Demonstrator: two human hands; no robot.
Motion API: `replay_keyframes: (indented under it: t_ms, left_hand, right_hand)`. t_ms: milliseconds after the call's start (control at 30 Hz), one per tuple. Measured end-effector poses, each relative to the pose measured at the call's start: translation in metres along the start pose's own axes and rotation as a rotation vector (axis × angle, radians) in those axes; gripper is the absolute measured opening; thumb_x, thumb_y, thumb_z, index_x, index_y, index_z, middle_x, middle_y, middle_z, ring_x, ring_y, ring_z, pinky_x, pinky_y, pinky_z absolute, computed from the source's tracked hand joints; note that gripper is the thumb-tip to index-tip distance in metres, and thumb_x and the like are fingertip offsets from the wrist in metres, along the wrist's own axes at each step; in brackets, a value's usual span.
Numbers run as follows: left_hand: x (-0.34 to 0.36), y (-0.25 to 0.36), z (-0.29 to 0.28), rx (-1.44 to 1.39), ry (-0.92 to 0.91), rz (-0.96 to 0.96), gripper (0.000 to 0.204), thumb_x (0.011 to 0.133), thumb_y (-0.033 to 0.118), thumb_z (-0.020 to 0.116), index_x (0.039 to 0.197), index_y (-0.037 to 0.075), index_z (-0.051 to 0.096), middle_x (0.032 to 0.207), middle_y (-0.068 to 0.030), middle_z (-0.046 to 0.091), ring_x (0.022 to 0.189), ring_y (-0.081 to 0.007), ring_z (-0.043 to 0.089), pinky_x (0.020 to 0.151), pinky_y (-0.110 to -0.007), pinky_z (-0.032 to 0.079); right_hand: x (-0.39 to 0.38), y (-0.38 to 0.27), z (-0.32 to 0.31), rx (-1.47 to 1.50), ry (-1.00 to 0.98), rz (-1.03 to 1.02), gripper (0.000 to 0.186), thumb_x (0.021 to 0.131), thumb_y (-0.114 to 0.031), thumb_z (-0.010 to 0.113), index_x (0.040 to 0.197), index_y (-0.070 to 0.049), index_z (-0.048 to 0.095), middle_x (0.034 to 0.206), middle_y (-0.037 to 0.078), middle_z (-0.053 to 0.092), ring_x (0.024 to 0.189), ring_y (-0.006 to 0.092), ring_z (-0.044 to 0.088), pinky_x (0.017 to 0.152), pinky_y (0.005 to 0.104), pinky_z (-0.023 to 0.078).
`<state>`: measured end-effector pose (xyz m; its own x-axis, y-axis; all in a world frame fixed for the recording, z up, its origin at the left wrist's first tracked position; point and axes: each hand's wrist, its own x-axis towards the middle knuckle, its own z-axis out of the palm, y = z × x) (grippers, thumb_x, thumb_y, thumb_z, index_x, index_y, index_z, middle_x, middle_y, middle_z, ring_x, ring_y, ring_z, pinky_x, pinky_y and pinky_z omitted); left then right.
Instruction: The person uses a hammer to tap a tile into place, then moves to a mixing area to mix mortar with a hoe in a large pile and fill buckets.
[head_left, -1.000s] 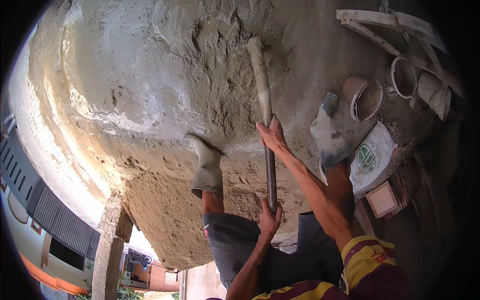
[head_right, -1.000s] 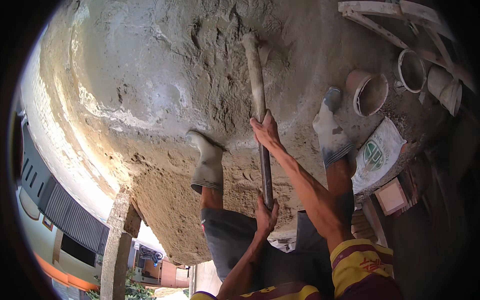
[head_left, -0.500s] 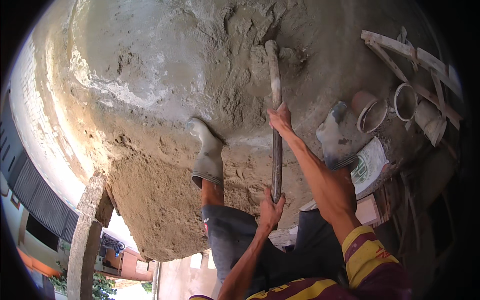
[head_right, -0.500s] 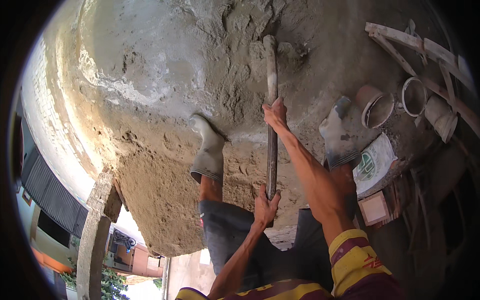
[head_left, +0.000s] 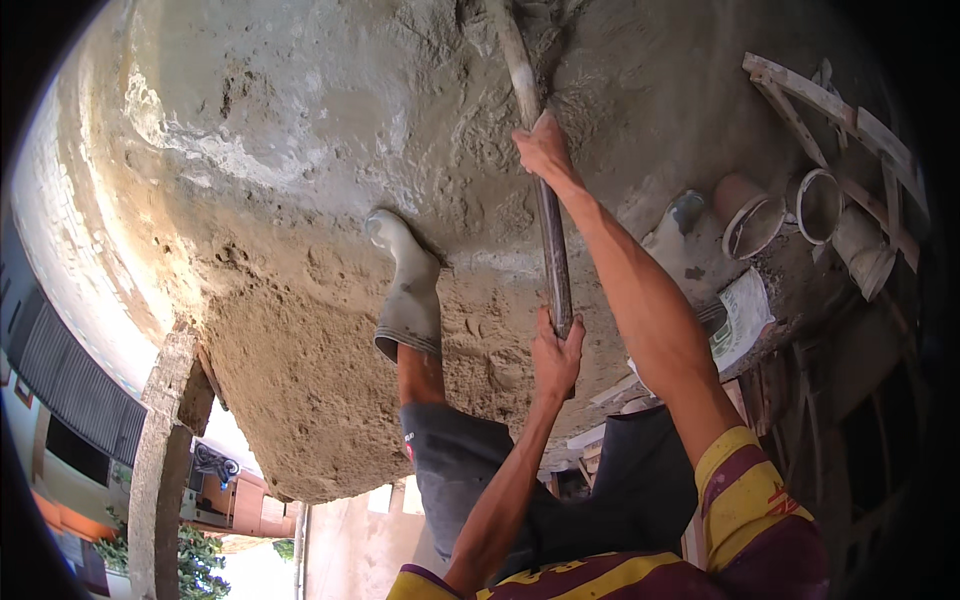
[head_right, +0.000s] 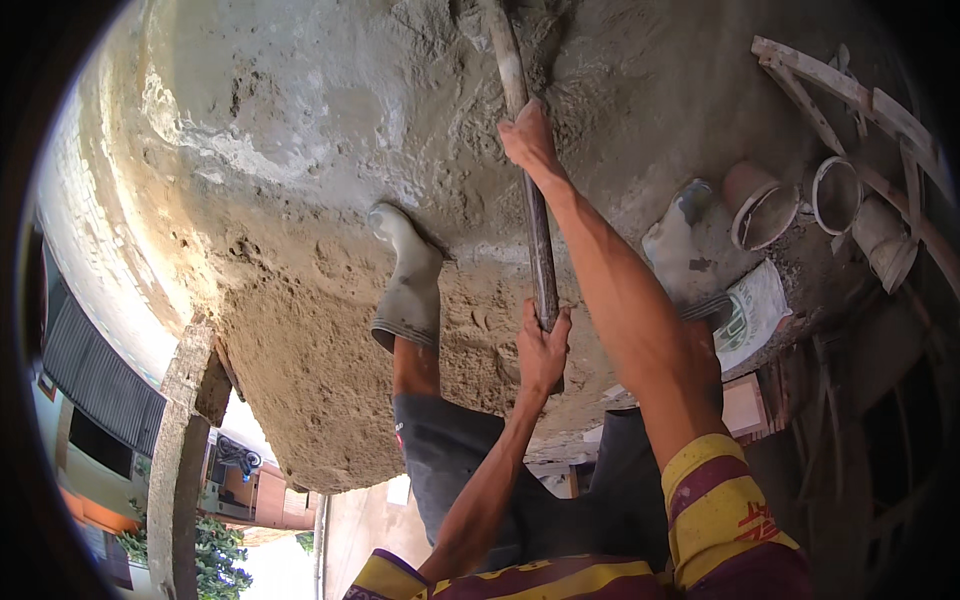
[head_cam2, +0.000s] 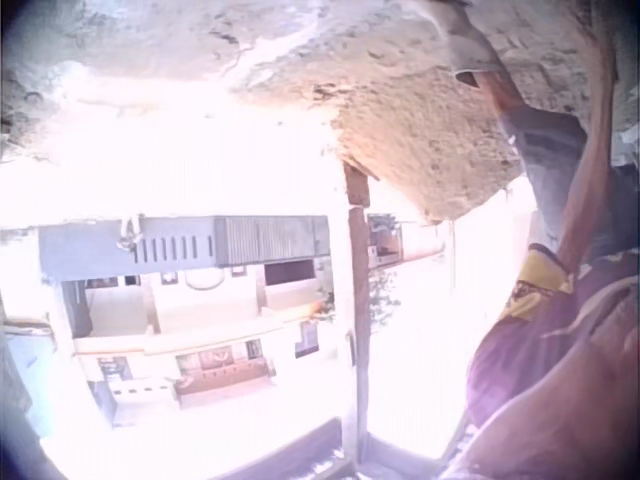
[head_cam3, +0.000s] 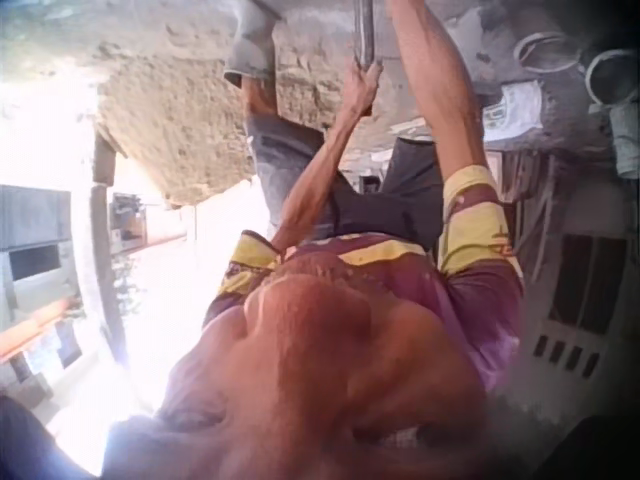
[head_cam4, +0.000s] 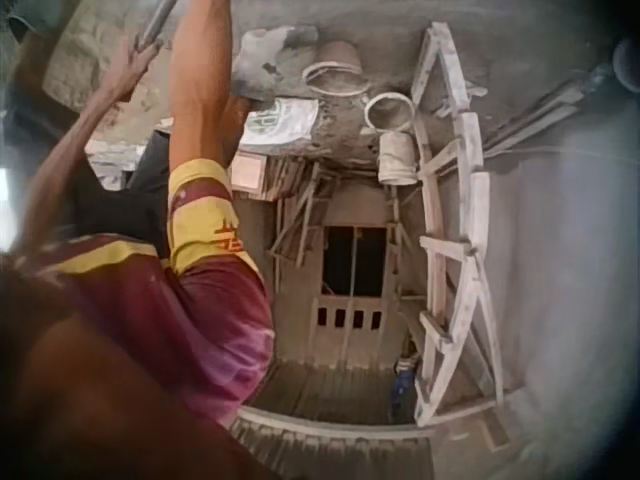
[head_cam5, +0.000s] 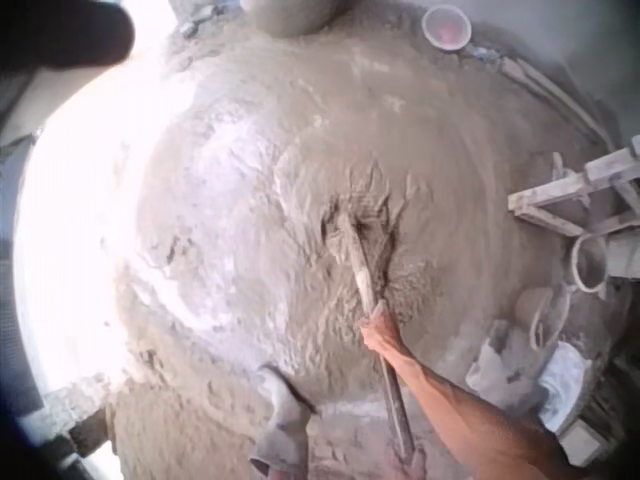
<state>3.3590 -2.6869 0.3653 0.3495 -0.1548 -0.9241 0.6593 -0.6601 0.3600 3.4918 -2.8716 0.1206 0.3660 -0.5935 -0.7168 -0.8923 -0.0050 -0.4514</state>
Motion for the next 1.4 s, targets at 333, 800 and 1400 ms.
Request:
replay_keyframes:
  t_ms: [333, 800, 1400]
  left_hand:
    - [-0.095, -0.036, -0.018, 0.188, -0.165, -0.069, 0.038, 0.093, 0.023, 0.070, 0.120, 0.003, 0.050, 0.076, -0.0255, 0.065, 0.073, -0.0469, 0.069, 0.065, -0.050, 0.052]
    - [-0.112, -0.051, -0.078, 0.275, -0.174, -0.154, 0.049, 0.093, 0.025, 0.071, 0.128, 0.001, 0.047, 0.075, -0.0245, 0.064, 0.069, -0.0439, 0.069, 0.063, -0.047, 0.052]
    - [-0.119, -0.077, -0.054, 0.203, -0.092, -0.166, 0.041, 0.094, 0.026, 0.070, 0.123, 0.003, 0.051, 0.072, -0.0233, 0.064, 0.065, -0.0441, 0.067, 0.061, -0.049, 0.051]
  right_hand:
    - [-0.131, 0.034, -0.087, 0.433, -0.118, 0.287, 0.038, 0.092, -0.012, 0.068, 0.117, 0.005, 0.044, 0.068, 0.010, 0.057, 0.046, 0.0205, 0.059, 0.038, 0.0374, 0.043]
    - [-0.164, 0.031, -0.013, 0.335, -0.051, 0.407, 0.020, 0.092, -0.007, 0.065, 0.101, 0.003, 0.050, 0.066, 0.007, 0.055, 0.045, 0.0199, 0.058, 0.038, 0.0366, 0.044]
    - [-0.162, 0.045, 0.001, 0.218, -0.145, 0.337, 0.038, 0.089, -0.014, 0.070, 0.113, 0.006, 0.047, 0.070, 0.012, 0.059, 0.046, 0.0222, 0.062, 0.038, 0.0390, 0.046]
